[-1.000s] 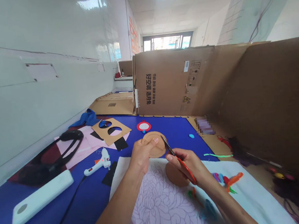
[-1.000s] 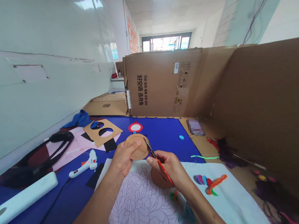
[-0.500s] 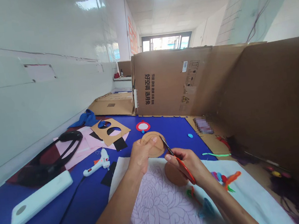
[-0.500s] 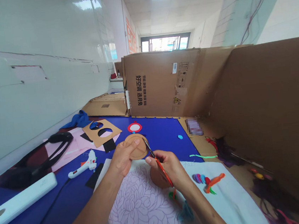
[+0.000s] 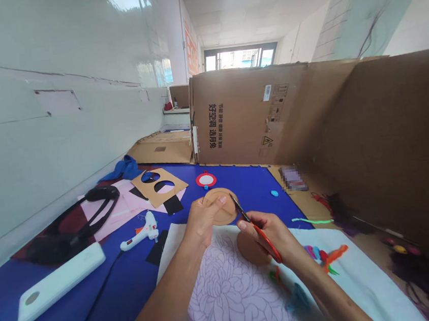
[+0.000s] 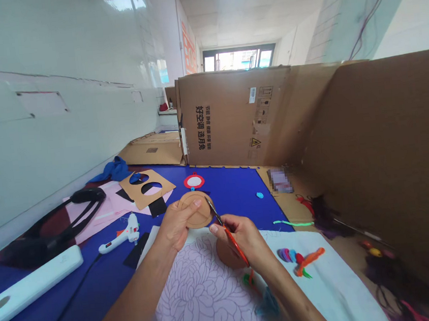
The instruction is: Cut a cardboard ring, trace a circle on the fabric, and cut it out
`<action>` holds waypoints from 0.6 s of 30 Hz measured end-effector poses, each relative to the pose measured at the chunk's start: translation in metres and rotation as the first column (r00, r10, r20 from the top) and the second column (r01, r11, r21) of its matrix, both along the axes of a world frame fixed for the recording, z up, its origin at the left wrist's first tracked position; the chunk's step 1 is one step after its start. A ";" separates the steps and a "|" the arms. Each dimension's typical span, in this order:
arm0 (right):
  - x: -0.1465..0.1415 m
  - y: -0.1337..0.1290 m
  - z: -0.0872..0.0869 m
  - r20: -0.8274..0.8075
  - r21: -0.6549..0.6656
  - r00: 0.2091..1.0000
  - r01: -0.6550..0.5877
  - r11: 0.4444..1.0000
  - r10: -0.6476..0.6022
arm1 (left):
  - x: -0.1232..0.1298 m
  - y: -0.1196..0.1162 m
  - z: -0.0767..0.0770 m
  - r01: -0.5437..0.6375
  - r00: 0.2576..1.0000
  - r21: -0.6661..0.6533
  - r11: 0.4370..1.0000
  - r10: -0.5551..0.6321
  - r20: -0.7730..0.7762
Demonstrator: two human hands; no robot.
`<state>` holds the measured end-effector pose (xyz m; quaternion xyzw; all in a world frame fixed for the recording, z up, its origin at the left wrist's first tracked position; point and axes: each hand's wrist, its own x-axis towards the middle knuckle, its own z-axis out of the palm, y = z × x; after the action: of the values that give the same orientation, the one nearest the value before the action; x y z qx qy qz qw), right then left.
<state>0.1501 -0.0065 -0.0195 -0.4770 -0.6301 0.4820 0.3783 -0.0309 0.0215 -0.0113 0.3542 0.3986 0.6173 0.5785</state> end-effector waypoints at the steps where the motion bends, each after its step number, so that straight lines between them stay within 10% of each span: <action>1: 0.000 0.000 0.000 0.003 0.004 1.000 0.001 1.000 -0.001 | 0.000 0.000 0.000 0.001 1.000 0.002 1.000 -0.001 -0.001; 18: -0.002 -0.002 0.002 -0.010 -0.019 1.000 -0.009 1.000 0.009 | -0.002 -0.001 0.001 0.044 0.999 0.029 0.999 -0.043 -0.020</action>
<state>0.1485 -0.0083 -0.0177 -0.4754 -0.6258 0.4921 0.3745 -0.0327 0.0208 -0.0103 0.3773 0.3871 0.6070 0.5825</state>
